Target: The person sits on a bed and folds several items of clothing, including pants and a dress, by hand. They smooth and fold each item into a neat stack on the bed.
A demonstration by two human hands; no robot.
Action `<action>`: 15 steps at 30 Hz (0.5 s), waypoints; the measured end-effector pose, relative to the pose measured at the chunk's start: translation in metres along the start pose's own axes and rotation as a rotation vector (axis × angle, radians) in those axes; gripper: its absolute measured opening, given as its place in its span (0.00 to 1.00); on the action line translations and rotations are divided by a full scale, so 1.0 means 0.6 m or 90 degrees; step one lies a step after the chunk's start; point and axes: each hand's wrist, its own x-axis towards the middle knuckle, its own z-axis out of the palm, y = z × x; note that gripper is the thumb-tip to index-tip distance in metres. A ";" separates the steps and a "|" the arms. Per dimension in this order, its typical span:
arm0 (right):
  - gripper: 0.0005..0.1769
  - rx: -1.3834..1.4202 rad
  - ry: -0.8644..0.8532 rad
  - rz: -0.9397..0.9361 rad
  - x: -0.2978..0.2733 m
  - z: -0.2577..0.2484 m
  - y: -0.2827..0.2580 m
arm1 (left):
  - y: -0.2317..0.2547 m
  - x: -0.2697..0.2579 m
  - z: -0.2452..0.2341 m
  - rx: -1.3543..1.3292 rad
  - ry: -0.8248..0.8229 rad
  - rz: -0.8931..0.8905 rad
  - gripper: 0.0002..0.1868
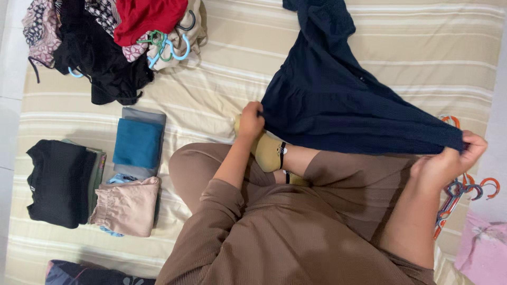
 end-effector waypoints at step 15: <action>0.17 -0.014 0.040 0.030 0.045 -0.090 0.087 | -0.071 0.051 0.017 -0.408 0.018 -0.194 0.13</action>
